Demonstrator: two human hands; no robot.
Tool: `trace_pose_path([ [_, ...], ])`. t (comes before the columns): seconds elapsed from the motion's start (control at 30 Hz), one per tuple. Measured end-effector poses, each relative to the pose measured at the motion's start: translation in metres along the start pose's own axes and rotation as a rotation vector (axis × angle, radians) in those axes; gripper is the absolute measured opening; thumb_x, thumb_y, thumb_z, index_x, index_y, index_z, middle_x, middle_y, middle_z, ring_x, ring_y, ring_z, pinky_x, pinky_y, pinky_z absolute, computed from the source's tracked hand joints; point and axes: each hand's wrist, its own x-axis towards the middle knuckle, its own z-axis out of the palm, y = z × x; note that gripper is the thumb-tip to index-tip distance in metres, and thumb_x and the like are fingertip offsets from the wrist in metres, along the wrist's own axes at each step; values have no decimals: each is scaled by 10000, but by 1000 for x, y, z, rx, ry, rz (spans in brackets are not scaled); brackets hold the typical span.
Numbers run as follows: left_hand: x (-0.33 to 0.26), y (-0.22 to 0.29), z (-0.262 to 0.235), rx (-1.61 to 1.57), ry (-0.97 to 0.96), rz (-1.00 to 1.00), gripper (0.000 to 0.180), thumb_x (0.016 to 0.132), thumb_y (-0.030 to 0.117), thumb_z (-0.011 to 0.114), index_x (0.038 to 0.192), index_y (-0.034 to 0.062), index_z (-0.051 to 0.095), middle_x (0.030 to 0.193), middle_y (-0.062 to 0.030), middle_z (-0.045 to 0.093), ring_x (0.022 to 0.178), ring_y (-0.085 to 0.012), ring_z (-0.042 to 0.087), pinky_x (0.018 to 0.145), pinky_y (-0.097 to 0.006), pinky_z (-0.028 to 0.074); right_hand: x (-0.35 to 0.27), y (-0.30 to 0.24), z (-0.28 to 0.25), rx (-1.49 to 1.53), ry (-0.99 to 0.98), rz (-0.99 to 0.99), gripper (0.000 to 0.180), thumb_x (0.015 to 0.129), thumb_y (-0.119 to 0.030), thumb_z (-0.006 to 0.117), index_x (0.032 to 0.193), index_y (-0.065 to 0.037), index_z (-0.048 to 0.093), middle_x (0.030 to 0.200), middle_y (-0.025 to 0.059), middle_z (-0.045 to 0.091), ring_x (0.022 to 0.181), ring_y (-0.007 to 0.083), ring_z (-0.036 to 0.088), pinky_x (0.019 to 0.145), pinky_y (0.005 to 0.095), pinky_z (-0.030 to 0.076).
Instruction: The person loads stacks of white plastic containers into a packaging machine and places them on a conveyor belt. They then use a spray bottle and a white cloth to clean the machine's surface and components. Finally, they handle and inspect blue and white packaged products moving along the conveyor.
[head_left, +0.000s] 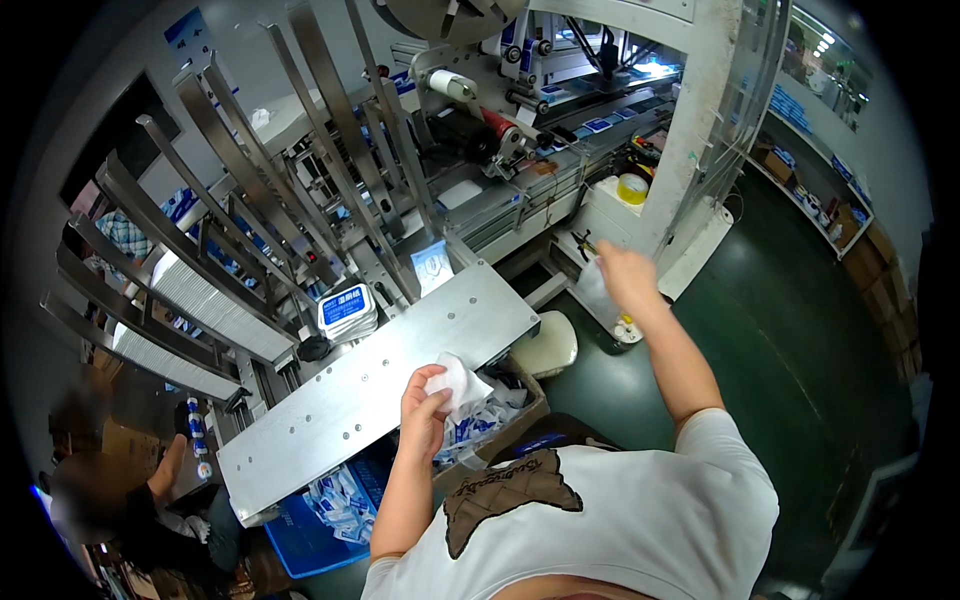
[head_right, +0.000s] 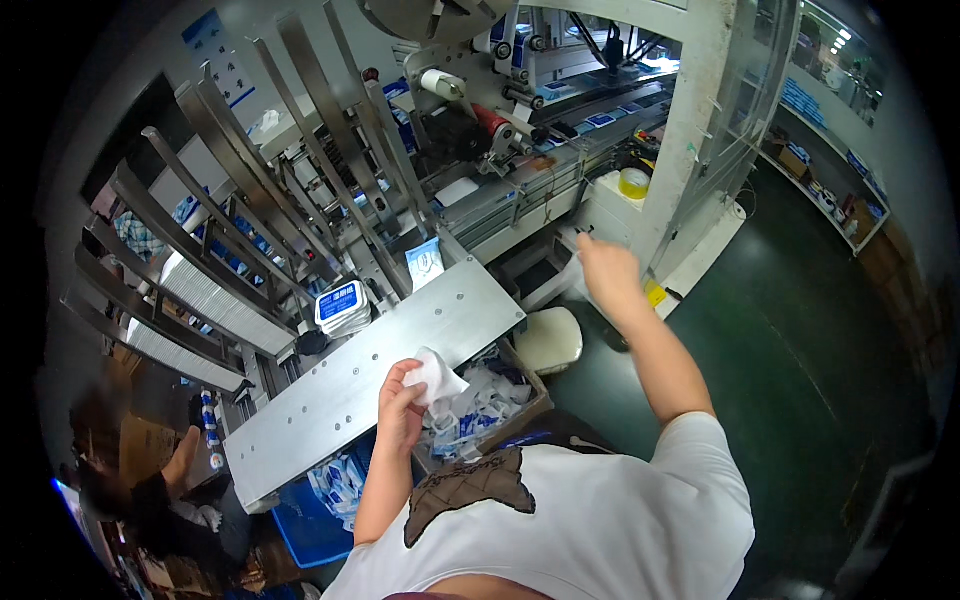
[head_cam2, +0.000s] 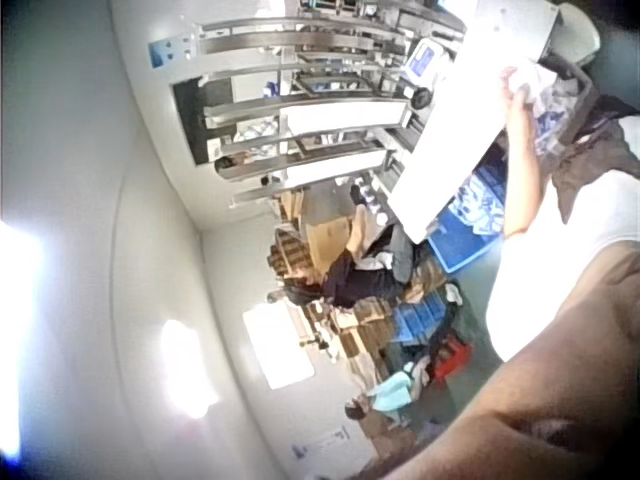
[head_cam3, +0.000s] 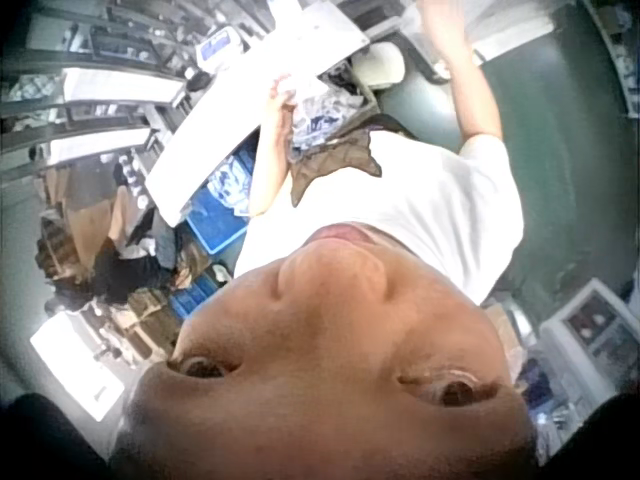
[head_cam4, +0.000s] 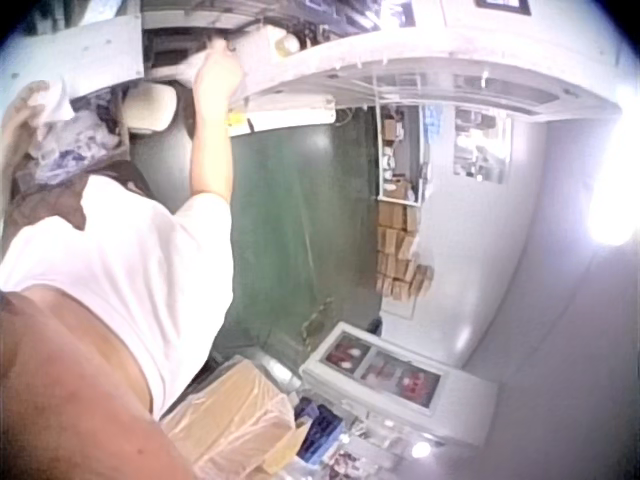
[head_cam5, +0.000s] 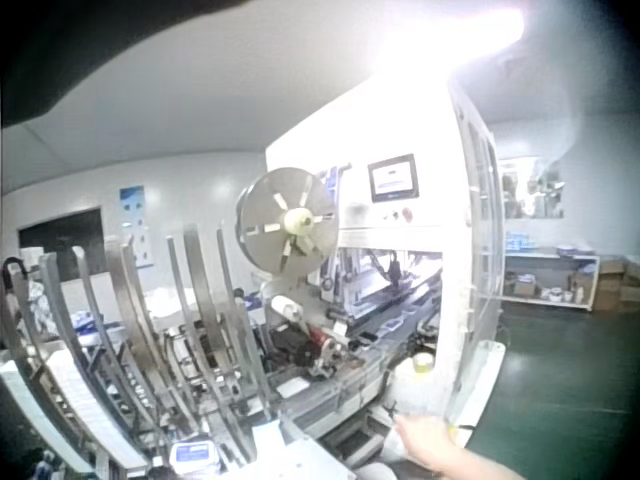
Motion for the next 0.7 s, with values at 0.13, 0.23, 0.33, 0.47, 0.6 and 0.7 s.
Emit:
trace_pose_path([
  [0.13, -1, 5, 7, -26, 13, 90, 466, 767, -80, 496, 1217, 39, 470, 1107, -118, 572, 977, -192, 588, 844, -302, 483, 9, 44, -6, 1788, -189, 100, 144, 841, -152, 597, 922, -67, 515, 787, 162, 635, 751, 272, 636, 652, 379, 494],
  [0.23, 1, 10, 15, 16, 35, 80, 506, 751, -88, 488, 1241, 35, 462, 1128, -119, 563, 1014, -205, 572, 891, -322, 465, 17, 63, 3, -209, -106, 185, 160, 876, -189, 599, 945, -75, 512, 800, 49, 624, 740, 151, 612, 647, 312, 478],
  [0.33, 4, 11, 23, 64, -7, 175, 555, 740, -85, 484, 1281, 35, 443, 1174, -122, 532, 1061, -215, 541, 912, -327, 448, 23, 73, 12, 966, -65, 222, 156, 876, -203, 566, 930, -65, 517, 815, 118, 638, 751, 269, 621, 656, 374, 474],
  [0.47, 11, 13, 34, 70, 17, 74, 576, 746, -72, 466, 1308, 47, 429, 1254, -122, 471, 1119, -220, 497, 952, -322, 413, 21, 50, 20, 370, 162, 249, 139, 847, -180, 563, 933, -72, 543, 859, 172, 583, 810, 374, 571, 687, 406, 450],
  [0.6, 17, 9, 40, 35, -88, 182, 541, 791, 1, 461, 1327, 52, 411, 1266, -109, 467, 1106, -206, 495, 938, -294, 403, 17, 1, 12, 432, 339, -25, 143, 839, -177, 570, 913, -56, 568, 856, 162, 576, 820, 362, 575, 689, 403, 450],
  [0.7, 22, 8, 42, -10, -134, 174, 487, 856, 111, 446, 1339, 68, 406, 1214, -93, 500, 965, -145, 543, 790, -244, 456, 20, -41, 3, 560, 75, -196, 121, 836, -126, 570, 901, -24, 570, 828, 140, 557, 794, 319, 577, 674, 379, 460],
])
